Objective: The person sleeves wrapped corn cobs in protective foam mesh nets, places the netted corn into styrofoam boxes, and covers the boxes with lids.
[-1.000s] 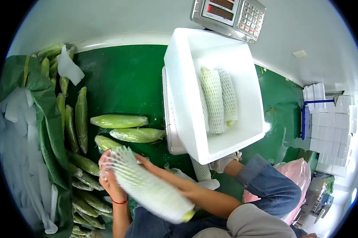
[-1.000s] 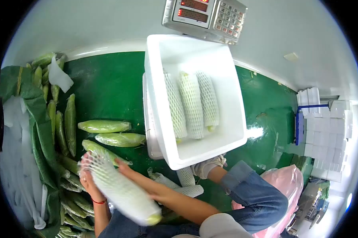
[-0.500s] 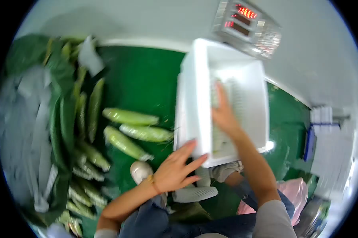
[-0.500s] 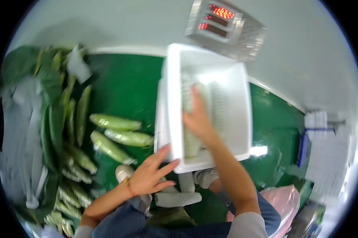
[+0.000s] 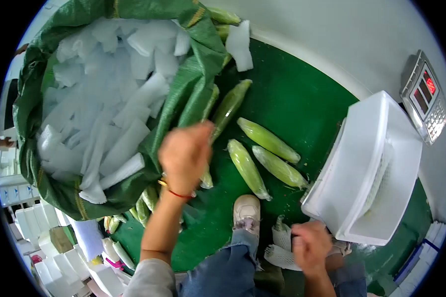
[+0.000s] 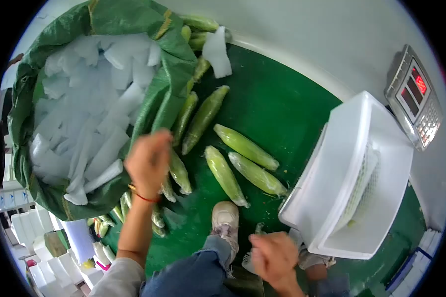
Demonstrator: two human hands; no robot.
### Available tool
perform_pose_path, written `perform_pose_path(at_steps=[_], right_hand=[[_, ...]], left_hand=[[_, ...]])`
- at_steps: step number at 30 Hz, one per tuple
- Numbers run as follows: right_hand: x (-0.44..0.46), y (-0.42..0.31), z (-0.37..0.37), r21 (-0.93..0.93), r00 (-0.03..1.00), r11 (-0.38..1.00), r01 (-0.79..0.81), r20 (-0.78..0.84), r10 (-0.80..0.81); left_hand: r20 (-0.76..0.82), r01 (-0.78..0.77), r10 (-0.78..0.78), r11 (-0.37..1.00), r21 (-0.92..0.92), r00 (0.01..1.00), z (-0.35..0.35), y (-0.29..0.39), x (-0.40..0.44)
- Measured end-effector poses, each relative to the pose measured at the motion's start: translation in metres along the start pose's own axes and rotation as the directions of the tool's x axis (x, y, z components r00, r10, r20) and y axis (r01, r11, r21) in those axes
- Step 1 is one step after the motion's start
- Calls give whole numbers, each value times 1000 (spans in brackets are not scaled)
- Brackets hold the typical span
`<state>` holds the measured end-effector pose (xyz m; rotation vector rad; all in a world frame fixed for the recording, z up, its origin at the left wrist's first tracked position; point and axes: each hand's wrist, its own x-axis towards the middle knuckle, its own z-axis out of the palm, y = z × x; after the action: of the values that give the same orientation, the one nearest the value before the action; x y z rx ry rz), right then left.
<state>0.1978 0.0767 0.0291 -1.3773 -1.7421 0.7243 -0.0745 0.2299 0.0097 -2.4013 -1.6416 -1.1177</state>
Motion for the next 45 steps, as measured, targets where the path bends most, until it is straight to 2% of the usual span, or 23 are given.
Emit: perform_pose_path(at_steps=[3, 5, 7, 10, 13, 15, 17, 18, 19, 21, 24, 26, 28, 29, 31, 32, 34, 35, 37, 40, 41, 42, 45], right_hand=[[-1, -7, 41, 191, 993, 982, -6, 118, -17], [3, -10, 56, 229, 979, 973, -35, 204, -12], [7, -4, 56, 194, 976, 981, 15, 210, -56], [11, 12, 34, 100, 973, 978, -185, 160, 167], [1, 46, 21, 552, 782, 660, -509, -24, 623], [37, 44, 19, 889, 795, 125, -440, 320, 515], [54, 37, 33, 856, 716, -171, -489, 505, 482], [56, 33, 50, 800, 602, -154, -579, 548, 581], [55, 35, 64, 736, 476, -151, -660, 565, 674], [23, 50, 83, 639, 534, 60, -767, 583, 612], [-29, 71, 99, 573, 375, -157, -804, 694, 614], [-71, 93, 116, 567, 354, -173, -806, 694, 627], [-73, 99, 122, 642, 231, -283, -713, 596, 769], [-92, 121, 122, 625, 240, -469, -624, 724, 646], [-64, 98, 114, 677, 371, -541, -500, 731, 572], [-58, 95, 112, 688, 403, -436, -581, 708, 580], [-54, 120, 115, 537, 419, -27, -843, 686, 595], [-60, 136, 116, 783, 776, 110, -612, 569, 272], [-42, 148, 133, 79, 740, 783, -617, 397, 544], [-26, 140, 157, 151, 702, 720, -677, 424, 572], [-24, 137, 162, 145, 673, 693, -706, 442, 592], [-14, 121, 155, 550, 606, 303, -778, 529, 594], [11, 60, 128, 497, 800, 628, -599, 400, 447]], left_hand=[[-119, 37, -2, 954, 297, 993, -23, -68, 60], [80, -109, 76, 799, 592, 994, -5, -129, 76], [394, -22, -444, 641, 767, 805, 15, -178, 71], [-62, -30, 66, 882, 471, 996, -5, -115, 60], [-546, 114, -270, 946, -302, 793, -21, -11, 40], [-123, 246, -503, 603, -758, 855, -29, 34, 6], [416, 534, -341, 617, -578, 843, -3, 58, -22], [664, 758, -371, 244, -605, 649, 22, 79, -33], [744, 804, -305, 239, -544, 594, 50, 86, -66], [507, 476, -214, 743, -471, 835, 71, 82, -104], [571, 492, -181, 743, -453, 800, 68, 67, -151], [779, 856, -398, 35, -515, 485, 70, 66, -172], [979, 812, -158, -551, -193, 125, 62, 65, -179], [996, 882, 84, -469, 43, -4, 54, 62, -183], [956, 960, 281, -281, -4, 86, 53, 63, -184], [917, 981, 382, -187, -41, 111, 52, 63, -184], [987, 926, -42, -342, -160, 155, 56, 43, -176], [936, 920, -268, -255, -297, 227, 74, 29, -191], [716, 925, -588, 268, -267, 377, 90, 15, -181], [728, 894, -553, 409, -185, 404, 96, 12, -170], [695, 804, -467, 527, -277, 546, 96, 10, -168], [650, 694, -367, 625, -357, 665, 91, 9, -168], [825, 891, -336, 140, -433, 454, 47, 24, -154]])
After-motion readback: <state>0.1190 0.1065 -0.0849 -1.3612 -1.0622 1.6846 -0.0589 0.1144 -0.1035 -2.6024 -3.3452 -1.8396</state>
